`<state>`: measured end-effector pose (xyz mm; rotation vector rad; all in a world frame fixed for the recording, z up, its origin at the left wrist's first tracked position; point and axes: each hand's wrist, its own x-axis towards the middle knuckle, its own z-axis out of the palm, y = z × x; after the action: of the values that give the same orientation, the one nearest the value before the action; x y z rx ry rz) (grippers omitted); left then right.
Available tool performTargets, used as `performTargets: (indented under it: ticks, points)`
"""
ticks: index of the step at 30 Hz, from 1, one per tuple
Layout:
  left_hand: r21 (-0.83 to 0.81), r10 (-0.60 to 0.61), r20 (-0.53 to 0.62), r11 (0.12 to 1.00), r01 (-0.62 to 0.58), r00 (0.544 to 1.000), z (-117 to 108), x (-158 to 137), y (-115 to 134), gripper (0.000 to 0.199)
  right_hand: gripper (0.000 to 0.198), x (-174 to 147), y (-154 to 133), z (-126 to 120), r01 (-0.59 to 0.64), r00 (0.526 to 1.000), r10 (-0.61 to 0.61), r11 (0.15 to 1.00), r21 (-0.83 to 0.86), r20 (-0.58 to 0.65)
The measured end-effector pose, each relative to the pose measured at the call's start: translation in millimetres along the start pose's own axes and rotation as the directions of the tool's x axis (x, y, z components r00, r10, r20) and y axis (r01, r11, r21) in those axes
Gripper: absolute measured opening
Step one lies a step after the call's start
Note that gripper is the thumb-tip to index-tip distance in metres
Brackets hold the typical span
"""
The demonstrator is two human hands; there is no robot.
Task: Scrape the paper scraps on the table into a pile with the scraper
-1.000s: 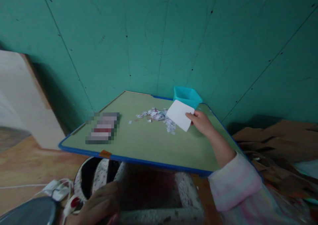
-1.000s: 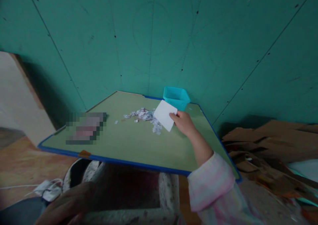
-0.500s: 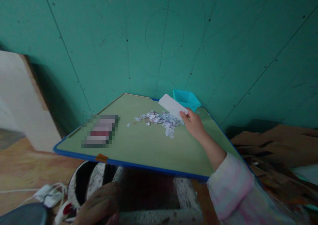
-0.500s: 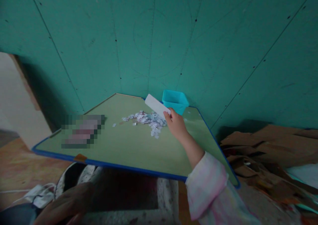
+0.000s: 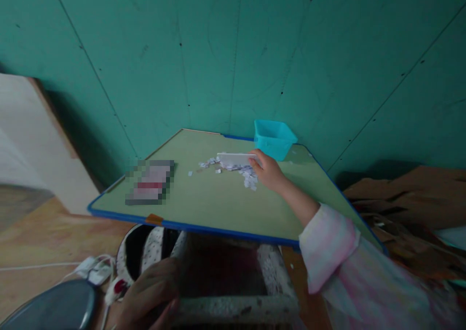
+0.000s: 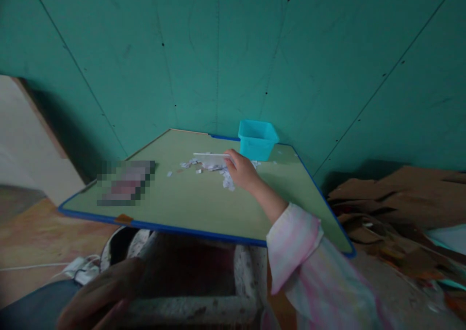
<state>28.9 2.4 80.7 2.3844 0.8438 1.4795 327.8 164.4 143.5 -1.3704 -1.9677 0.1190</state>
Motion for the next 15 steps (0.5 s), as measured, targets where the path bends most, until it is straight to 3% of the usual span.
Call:
performTargets:
  ticks: [3,6,10,15]
  points:
    - [0.009,0.029,0.084,1.0,-0.03,0.996,-0.1,0.0,0.9,0.015,0.02,-5.2,-2.7,-0.3,0.027,0.997,-0.029,0.999,0.029,0.065]
    - [-0.031,-0.01,0.089,0.999,0.013,0.996,0.4,-1.3,2.3,0.018,0.019,-6.4,-8.1,-4.8,-0.005,0.999,0.002,0.996,0.086,0.034]
    - [-0.017,0.016,0.077,1.0,-0.015,0.997,0.9,-1.2,3.6,0.019,0.021,-6.2,-9.6,-7.4,-0.041,0.998,0.046,0.994,0.104,-0.037]
    - [-0.088,-0.024,0.071,0.996,0.03,0.997,2.6,1.0,5.9,0.015,0.019,-7.7,-5.1,-1.9,-0.061,0.998,0.057,0.986,0.157,0.026]
